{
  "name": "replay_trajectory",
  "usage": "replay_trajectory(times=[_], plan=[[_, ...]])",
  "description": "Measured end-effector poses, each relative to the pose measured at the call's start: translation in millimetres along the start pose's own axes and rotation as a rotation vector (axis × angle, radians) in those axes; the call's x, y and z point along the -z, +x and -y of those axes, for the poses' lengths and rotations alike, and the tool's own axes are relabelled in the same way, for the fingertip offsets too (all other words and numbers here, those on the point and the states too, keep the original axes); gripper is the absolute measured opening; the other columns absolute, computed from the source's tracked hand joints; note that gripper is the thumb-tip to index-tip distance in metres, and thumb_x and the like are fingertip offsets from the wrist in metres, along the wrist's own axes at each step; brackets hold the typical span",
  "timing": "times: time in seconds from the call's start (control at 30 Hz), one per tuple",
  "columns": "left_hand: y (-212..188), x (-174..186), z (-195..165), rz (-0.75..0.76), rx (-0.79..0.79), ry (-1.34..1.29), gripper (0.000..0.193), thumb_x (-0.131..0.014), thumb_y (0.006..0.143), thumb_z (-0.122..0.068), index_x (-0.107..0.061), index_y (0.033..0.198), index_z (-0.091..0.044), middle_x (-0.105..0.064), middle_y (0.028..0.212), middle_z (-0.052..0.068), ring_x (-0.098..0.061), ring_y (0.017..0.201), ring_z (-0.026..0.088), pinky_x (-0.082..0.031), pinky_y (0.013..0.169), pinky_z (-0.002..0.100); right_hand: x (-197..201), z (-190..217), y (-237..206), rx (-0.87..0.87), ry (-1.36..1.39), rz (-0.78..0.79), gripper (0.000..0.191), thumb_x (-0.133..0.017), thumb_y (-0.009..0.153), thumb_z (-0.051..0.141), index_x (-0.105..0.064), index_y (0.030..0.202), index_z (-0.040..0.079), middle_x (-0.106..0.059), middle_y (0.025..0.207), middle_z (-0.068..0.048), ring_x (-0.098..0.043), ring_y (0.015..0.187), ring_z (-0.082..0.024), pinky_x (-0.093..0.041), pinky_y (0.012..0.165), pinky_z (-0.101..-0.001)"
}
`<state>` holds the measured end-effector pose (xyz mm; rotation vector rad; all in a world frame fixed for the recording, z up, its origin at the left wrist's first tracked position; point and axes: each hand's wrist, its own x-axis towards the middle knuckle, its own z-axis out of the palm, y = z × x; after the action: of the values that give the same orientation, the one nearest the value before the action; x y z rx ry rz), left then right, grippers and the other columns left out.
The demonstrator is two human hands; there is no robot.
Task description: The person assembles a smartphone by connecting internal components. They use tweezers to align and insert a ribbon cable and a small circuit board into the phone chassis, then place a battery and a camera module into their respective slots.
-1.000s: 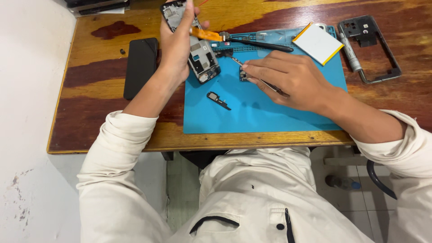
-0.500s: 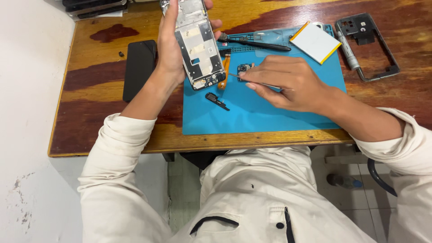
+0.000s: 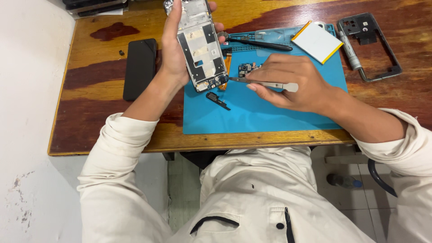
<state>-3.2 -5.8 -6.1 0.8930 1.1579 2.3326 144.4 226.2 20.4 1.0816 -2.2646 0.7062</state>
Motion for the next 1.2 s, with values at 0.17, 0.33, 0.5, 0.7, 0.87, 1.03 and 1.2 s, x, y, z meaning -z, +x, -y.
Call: replay_trajectory(times=[0.17, 0.33, 0.5, 0.7, 0.87, 1.03, 1.2], plan=[[-2.9, -3.3, 9.9, -0.039, -0.017, 0.030, 0.058, -0.046, 0.109, -0.052, -0.056, 0.135, -0.001, -0.062, 0.130, 0.013, -0.070, 0.103, 0.025, -0.065, 0.086, 0.041, 1.2, 2.1, 1.9, 0.035, -0.021, 0.037, 0.012, -0.082, 0.092, 0.004, -0.074, 0.100, -0.001, -0.076, 0.098, -0.010, -0.070, 0.080, -0.023, -0.058, 0.068, -0.0328], [-8.6, -7.5, 23.9, -0.082, 0.007, 0.128, 0.056, -0.045, 0.108, -0.052, -0.049, 0.143, -0.008, -0.063, 0.127, 0.014, -0.072, 0.100, 0.025, -0.067, 0.081, 0.041, -1.2, 3.7, 0.9, 0.020, 0.005, 0.071, 0.011, -0.081, 0.091, 0.006, -0.073, 0.097, 0.000, -0.075, 0.094, -0.011, -0.069, 0.076, -0.024, -0.056, 0.063, -0.0341], [-10.7, -5.1, 31.4, -0.001, -0.011, 0.243, 0.058, -0.039, 0.112, -0.057, -0.046, 0.152, -0.016, -0.064, 0.128, 0.014, -0.073, 0.102, 0.023, -0.067, 0.084, 0.038, -1.6, 1.5, -0.5, -0.032, 0.143, 0.073, 0.014, -0.075, 0.095, 0.003, -0.074, 0.108, -0.001, -0.075, 0.098, -0.012, -0.071, 0.082, -0.025, -0.057, 0.071, -0.0350], [-11.2, -2.7, 34.5, 0.037, -0.015, 0.286, 0.061, -0.032, 0.112, -0.060, -0.043, 0.155, -0.017, -0.063, 0.133, 0.013, -0.072, 0.106, 0.023, -0.067, 0.087, 0.039, -2.3, 2.1, -1.9, -0.060, 0.210, 0.142, 0.023, -0.078, 0.092, 0.009, -0.075, 0.112, -0.002, -0.074, 0.100, -0.015, -0.071, 0.084, -0.027, -0.058, 0.075, -0.0358], [-13.0, -3.8, 34.0, 0.069, -0.033, 0.324, 0.061, -0.033, 0.113, -0.060, -0.040, 0.157, -0.019, -0.061, 0.135, 0.012, -0.071, 0.108, 0.022, -0.067, 0.090, 0.038, -3.5, 0.8, -1.3, -0.024, 0.201, 0.139, 0.018, -0.078, 0.093, 0.010, -0.074, 0.108, 0.000, -0.076, 0.105, -0.012, -0.074, 0.093, -0.028, -0.060, 0.085, -0.0367], [-11.4, -3.8, 33.3, 0.017, 0.014, 0.313, 0.060, -0.033, 0.112, -0.059, -0.040, 0.156, -0.019, -0.060, 0.135, 0.012, -0.071, 0.109, 0.022, -0.065, 0.089, 0.037, -4.4, 0.6, -1.3, 0.039, 0.173, 0.142, 0.016, -0.078, 0.092, 0.009, -0.075, 0.106, 0.000, -0.077, 0.106, -0.011, -0.074, 0.095, -0.027, -0.060, 0.092, -0.0387], [-9.9, -2.5, 34.7, -0.052, 0.052, 0.279, 0.060, -0.036, 0.110, -0.059, -0.042, 0.154, -0.018, -0.059, 0.131, 0.013, -0.069, 0.107, 0.022, -0.064, 0.085, 0.037, -4.6, 1.1, -0.6, 0.050, 0.148, 0.131, 0.019, -0.078, 0.091, 0.008, -0.076, 0.108, 0.000, -0.077, 0.107, -0.012, -0.074, 0.096, -0.028, -0.060, 0.092, -0.0378]])
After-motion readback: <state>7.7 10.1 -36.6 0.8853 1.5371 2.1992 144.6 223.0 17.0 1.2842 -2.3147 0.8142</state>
